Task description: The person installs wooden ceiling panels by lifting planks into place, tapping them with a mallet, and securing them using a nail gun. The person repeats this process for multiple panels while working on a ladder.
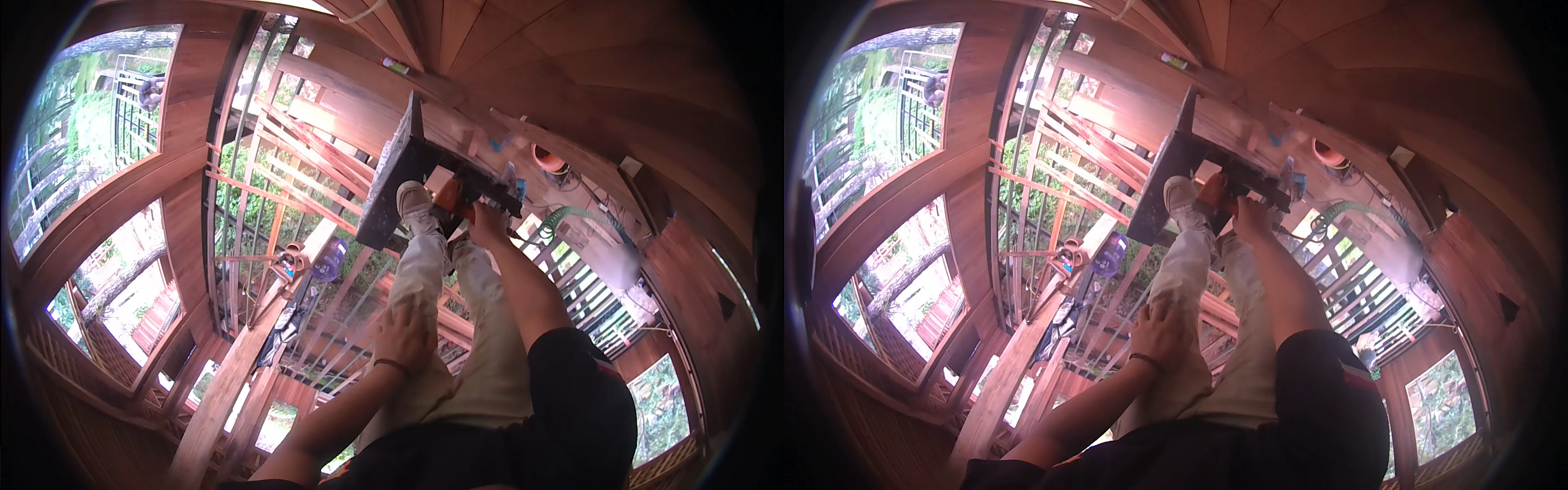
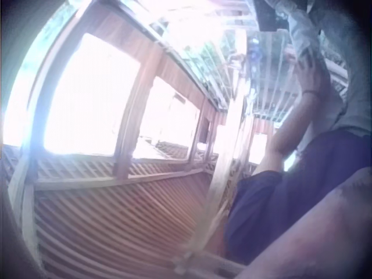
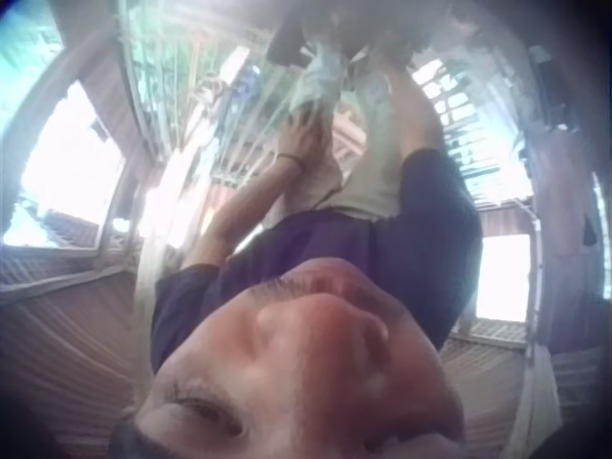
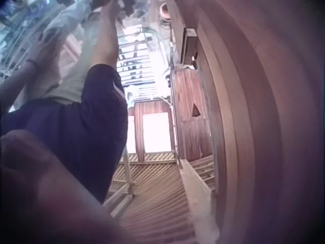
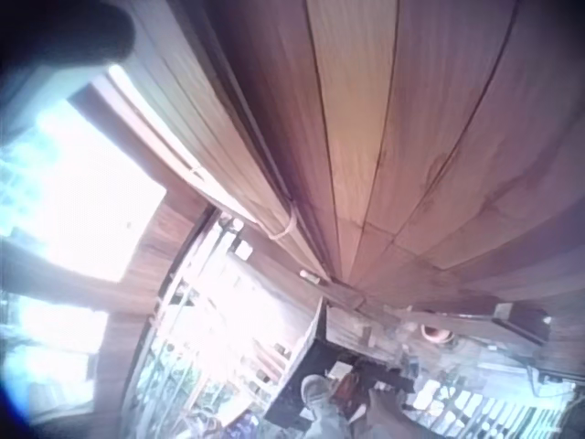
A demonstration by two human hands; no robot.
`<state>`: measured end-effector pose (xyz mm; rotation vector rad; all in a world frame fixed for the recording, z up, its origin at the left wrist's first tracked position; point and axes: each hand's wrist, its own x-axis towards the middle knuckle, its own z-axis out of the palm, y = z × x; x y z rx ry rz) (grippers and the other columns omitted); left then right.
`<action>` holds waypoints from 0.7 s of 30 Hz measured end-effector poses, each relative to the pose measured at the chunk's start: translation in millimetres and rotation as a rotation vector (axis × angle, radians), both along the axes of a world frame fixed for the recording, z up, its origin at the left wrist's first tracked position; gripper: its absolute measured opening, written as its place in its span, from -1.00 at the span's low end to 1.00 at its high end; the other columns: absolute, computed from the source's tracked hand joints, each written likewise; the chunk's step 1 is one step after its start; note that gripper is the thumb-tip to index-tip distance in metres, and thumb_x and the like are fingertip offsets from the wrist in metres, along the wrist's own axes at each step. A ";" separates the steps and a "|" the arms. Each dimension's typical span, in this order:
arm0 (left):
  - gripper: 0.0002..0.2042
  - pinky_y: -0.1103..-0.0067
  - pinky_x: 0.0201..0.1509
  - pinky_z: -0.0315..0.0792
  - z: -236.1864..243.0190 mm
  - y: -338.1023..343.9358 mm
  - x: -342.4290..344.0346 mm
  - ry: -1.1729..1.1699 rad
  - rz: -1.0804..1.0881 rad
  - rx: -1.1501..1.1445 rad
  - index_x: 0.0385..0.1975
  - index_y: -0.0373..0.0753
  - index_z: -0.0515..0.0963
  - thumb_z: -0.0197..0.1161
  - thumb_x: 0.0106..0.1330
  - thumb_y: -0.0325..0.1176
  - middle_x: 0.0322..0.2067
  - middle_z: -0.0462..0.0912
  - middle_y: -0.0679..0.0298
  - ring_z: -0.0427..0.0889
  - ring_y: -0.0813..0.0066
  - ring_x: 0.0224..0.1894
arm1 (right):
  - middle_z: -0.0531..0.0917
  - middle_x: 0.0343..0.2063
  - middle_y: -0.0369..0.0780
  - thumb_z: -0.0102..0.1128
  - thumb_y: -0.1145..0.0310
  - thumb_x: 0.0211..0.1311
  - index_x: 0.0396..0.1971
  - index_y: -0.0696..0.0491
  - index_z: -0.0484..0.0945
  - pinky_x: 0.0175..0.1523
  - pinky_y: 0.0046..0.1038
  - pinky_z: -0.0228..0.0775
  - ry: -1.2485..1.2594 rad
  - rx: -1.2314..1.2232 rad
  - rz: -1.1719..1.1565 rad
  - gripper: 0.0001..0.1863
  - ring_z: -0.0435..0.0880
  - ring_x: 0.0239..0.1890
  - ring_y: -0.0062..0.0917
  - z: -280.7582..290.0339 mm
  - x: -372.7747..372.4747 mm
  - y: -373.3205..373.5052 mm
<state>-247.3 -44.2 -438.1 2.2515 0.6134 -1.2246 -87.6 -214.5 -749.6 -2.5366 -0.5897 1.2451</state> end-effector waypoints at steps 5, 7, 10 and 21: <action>-0.53 -0.05 0.26 0.36 -4.0 0.6 0.4 -0.047 0.044 -0.023 0.11 -0.05 0.51 0.29 0.21 -0.07 0.22 0.44 0.13 0.36 -0.24 0.24 | 0.71 -0.34 -0.01 0.38 0.24 0.09 -0.13 0.12 0.53 -0.12 -0.07 0.56 -0.055 0.102 -0.360 -0.61 0.72 -0.21 0.00 27.0 18.5 17.8; -0.46 -0.06 0.33 0.28 -0.5 1.3 7.6 -0.002 -0.026 -0.048 0.22 -0.11 0.45 0.23 0.26 -0.05 0.30 0.37 0.06 0.33 -0.26 0.28 | 0.68 -0.46 -0.09 0.36 0.25 0.16 -0.22 0.11 0.51 -0.22 -0.15 0.54 -0.027 0.273 -0.489 -0.68 0.72 -0.35 -0.12 34.5 19.5 16.5; -0.38 0.03 0.41 0.20 -9.2 -0.5 8.0 -0.067 -0.147 -0.017 0.29 -0.18 0.39 0.24 0.26 -0.04 0.32 0.36 0.01 0.33 -0.19 0.30 | 0.60 -0.55 -0.21 0.32 0.28 0.26 -0.29 0.09 0.48 -0.33 -0.26 0.48 0.359 0.466 -0.852 -0.77 0.65 -0.49 -0.34 65.2 35.3 15.8; -0.68 0.19 -0.08 0.48 -96.1 -51.2 66.8 -0.303 0.799 -0.500 0.05 -0.30 0.41 0.11 0.53 -0.17 -0.23 0.65 -0.11 0.66 -0.12 -0.16 | 0.41 -0.54 -0.31 0.16 0.38 0.32 -0.15 0.00 0.33 -0.23 -0.26 0.44 0.877 0.876 -1.710 -0.79 0.43 -0.54 -0.54 191.4 70.0 46.7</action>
